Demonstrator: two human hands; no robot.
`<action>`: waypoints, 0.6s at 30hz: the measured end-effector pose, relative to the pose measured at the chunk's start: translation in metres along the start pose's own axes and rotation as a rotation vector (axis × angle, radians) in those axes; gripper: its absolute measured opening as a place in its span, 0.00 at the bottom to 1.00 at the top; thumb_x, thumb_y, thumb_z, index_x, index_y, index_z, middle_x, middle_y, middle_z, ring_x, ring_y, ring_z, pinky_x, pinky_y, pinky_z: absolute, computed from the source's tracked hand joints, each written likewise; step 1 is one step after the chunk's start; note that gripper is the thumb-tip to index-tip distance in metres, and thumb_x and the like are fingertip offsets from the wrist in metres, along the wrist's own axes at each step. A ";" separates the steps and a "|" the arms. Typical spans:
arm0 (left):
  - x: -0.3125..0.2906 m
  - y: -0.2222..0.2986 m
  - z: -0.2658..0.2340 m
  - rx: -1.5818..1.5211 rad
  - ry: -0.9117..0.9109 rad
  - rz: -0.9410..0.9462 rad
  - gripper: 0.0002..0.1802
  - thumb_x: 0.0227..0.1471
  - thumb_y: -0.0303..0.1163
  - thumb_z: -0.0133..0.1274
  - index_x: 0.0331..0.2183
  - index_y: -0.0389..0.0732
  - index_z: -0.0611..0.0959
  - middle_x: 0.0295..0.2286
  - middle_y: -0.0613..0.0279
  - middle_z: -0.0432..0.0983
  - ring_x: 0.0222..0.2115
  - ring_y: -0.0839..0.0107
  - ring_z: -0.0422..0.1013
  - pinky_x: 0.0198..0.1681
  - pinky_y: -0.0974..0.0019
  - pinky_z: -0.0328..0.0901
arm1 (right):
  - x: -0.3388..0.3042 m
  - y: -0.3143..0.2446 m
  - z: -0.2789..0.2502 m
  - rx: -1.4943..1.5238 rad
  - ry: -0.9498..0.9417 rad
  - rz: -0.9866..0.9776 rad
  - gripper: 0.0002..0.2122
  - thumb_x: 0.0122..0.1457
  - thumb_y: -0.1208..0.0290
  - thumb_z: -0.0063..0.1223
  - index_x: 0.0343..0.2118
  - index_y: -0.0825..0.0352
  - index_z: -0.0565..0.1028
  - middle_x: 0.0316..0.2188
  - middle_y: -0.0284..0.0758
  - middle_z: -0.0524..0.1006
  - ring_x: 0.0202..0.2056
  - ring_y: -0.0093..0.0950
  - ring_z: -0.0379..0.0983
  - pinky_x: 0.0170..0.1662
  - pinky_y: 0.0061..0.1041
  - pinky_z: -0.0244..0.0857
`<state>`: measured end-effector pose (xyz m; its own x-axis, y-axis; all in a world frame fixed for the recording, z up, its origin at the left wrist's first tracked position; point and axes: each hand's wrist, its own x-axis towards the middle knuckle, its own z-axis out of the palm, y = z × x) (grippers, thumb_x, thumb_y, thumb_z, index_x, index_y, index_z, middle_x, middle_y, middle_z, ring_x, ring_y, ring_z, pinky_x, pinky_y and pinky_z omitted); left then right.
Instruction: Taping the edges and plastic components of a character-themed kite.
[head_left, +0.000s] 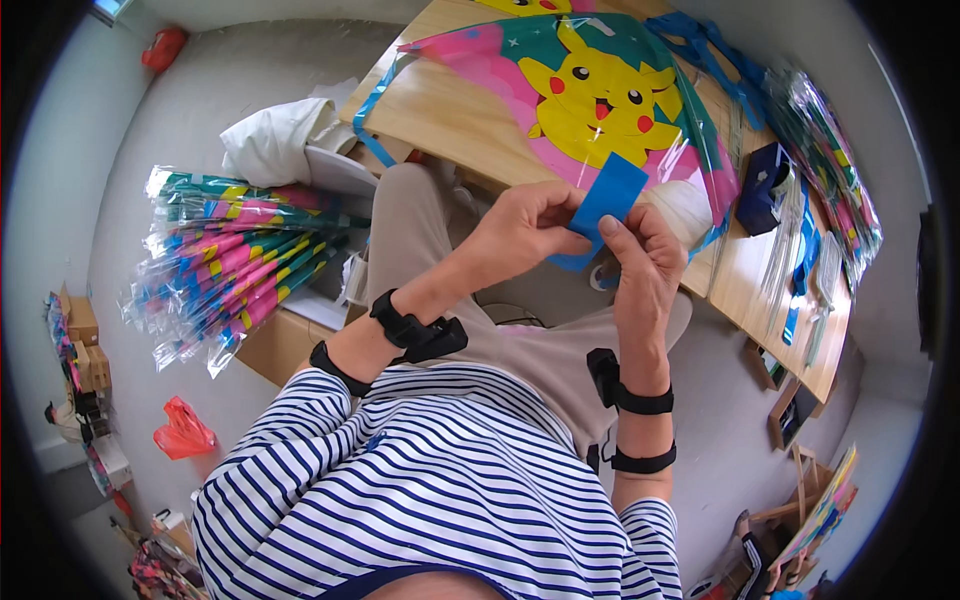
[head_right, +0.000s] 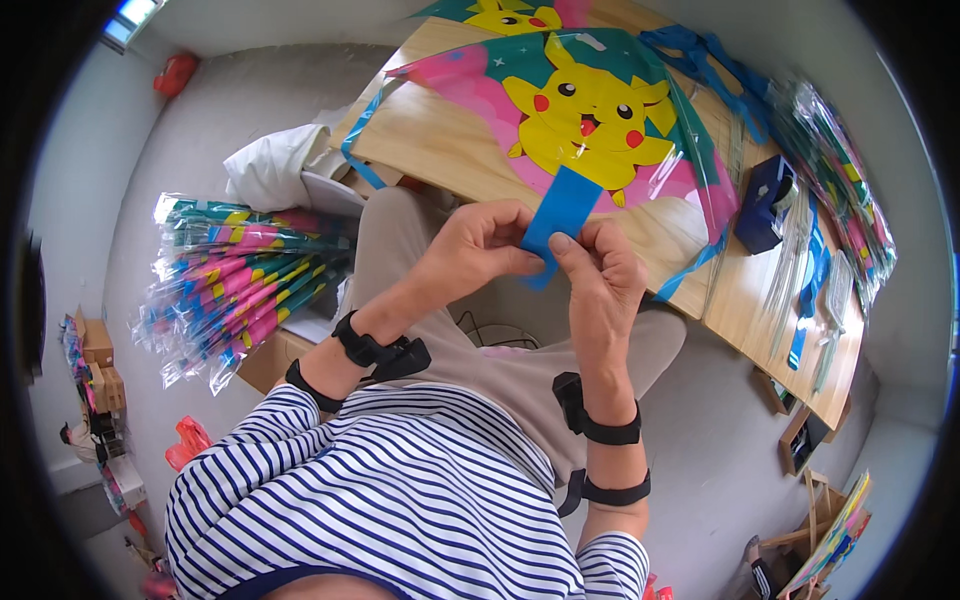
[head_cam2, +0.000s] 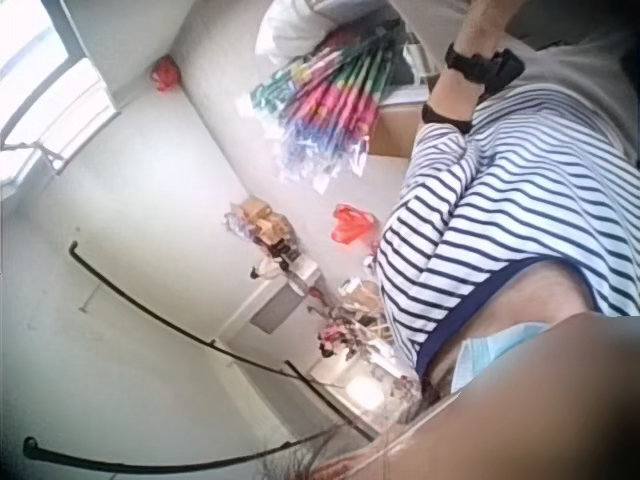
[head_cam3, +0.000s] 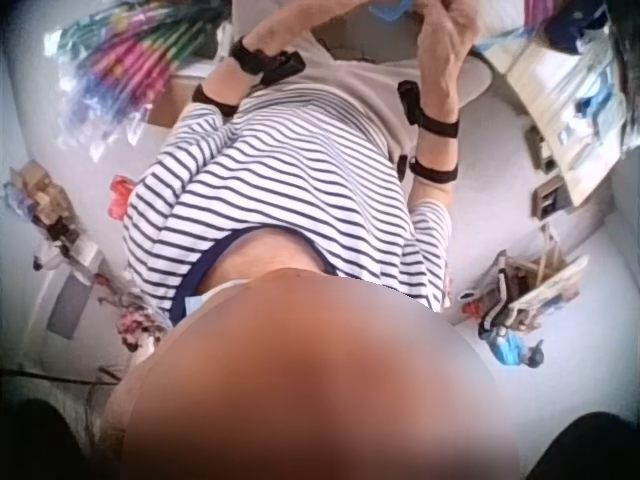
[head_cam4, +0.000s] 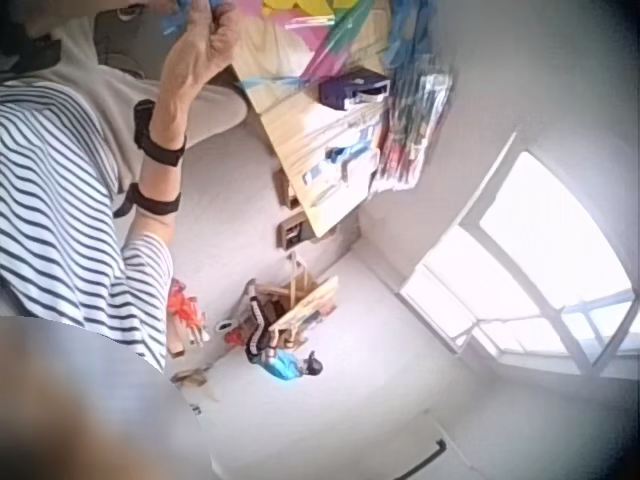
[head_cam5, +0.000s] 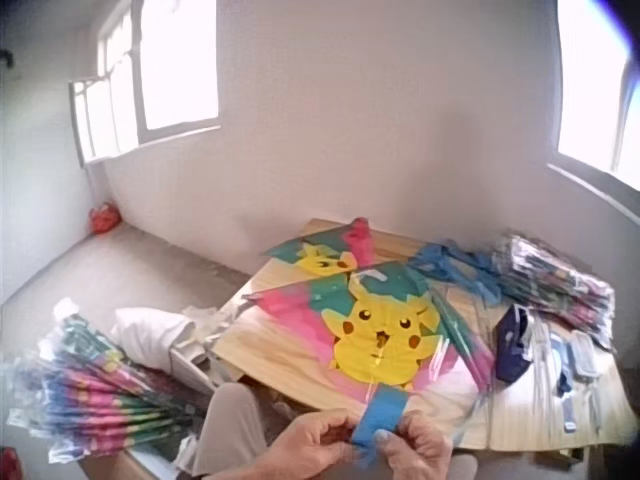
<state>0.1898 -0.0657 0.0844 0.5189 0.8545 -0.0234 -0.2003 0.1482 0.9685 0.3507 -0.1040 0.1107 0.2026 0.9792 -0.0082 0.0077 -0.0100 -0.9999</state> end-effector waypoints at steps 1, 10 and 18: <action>-0.001 0.003 -0.005 -0.007 -0.011 -0.009 0.15 0.48 0.16 0.56 0.41 0.34 0.79 0.35 0.64 0.78 0.36 0.79 0.73 0.42 0.72 0.70 | 0.001 0.005 -0.003 -0.034 -0.004 -0.055 0.05 0.54 0.79 0.57 0.25 0.70 0.73 0.21 0.23 0.67 0.26 0.13 0.59 0.29 0.14 0.53; -0.001 -0.020 -0.004 -0.133 -0.258 -0.028 0.11 0.49 0.21 0.57 0.38 0.34 0.80 0.32 0.63 0.79 0.34 0.79 0.73 0.40 0.73 0.68 | 0.019 -0.015 -0.003 0.376 0.082 -0.039 0.02 0.58 0.77 0.56 0.30 0.69 0.75 0.27 0.27 0.74 0.27 0.14 0.67 0.32 0.12 0.62; -0.033 -0.041 -0.072 0.065 -0.180 -0.294 0.05 0.50 0.24 0.56 0.33 0.35 0.81 0.26 0.64 0.78 0.27 0.78 0.74 0.34 0.75 0.67 | 0.044 -0.042 -0.144 0.427 0.349 -0.383 0.07 0.60 0.77 0.53 0.39 0.72 0.74 0.34 0.37 0.77 0.35 0.28 0.76 0.41 0.25 0.71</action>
<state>0.1205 -0.0643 0.0277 0.6860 0.6775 -0.2654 0.0303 0.3379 0.9407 0.4998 -0.0898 0.1538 0.5678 0.7743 0.2795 -0.2313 0.4759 -0.8485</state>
